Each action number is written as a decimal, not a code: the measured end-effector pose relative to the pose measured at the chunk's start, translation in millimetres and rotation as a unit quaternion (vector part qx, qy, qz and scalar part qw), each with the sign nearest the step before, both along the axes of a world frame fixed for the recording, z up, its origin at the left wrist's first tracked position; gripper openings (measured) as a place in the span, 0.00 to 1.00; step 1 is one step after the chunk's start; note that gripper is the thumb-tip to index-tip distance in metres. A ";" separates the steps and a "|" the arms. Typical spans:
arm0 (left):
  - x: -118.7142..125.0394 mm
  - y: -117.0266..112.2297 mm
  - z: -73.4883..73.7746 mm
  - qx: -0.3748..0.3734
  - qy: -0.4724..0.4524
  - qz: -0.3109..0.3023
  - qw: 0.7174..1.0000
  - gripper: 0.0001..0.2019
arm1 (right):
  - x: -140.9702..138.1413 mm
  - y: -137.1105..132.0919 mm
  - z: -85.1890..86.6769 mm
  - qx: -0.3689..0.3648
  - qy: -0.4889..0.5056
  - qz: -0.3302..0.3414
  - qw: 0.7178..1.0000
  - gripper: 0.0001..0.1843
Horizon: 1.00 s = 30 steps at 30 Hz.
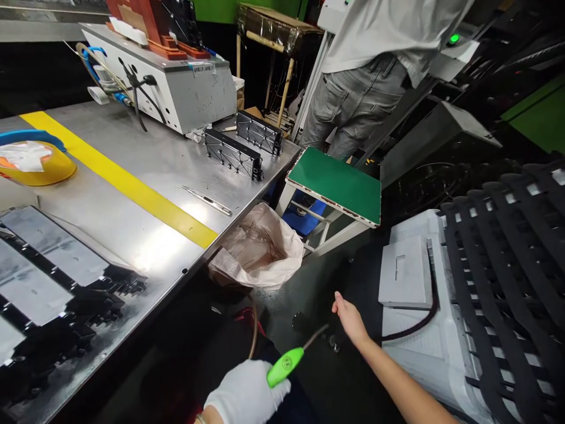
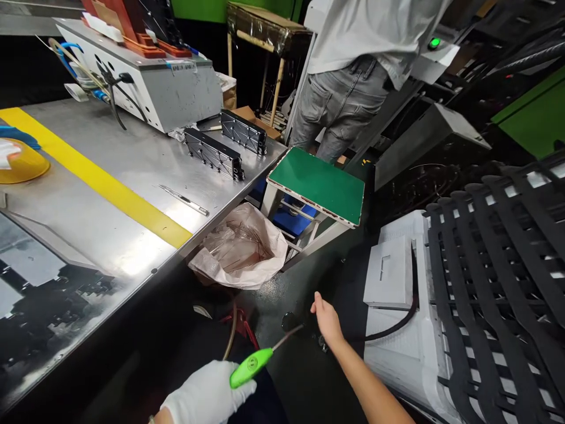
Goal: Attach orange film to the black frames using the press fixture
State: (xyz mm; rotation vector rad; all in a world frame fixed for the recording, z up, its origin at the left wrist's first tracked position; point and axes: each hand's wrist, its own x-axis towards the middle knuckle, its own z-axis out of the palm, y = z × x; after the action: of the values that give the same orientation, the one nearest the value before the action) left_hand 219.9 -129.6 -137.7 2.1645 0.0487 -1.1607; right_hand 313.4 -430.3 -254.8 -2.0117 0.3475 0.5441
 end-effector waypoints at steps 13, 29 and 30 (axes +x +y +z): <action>-5.5 -6.1 16.8 -0.007 0.042 -0.055 0.998 0.19 | 12.3 -12.5 1.0 -0.029 0.031 0.090 0.995 0.19; -6.6 -7.8 4.4 -0.010 0.027 -0.100 0.995 0.16 | -12.6 -20.1 -29.3 0.234 0.243 -0.295 0.894 0.15; -6.6 -7.7 4.4 0.006 0.026 -0.074 0.997 0.15 | -9.9 -18.9 -28.6 0.247 0.241 -0.302 0.889 0.15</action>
State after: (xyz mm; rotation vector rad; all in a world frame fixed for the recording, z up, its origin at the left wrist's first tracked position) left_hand 213.3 -137.3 -133.3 2.1779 -0.0840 -1.3022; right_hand 303.6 -449.2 -283.4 -1.1650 0.9925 0.6424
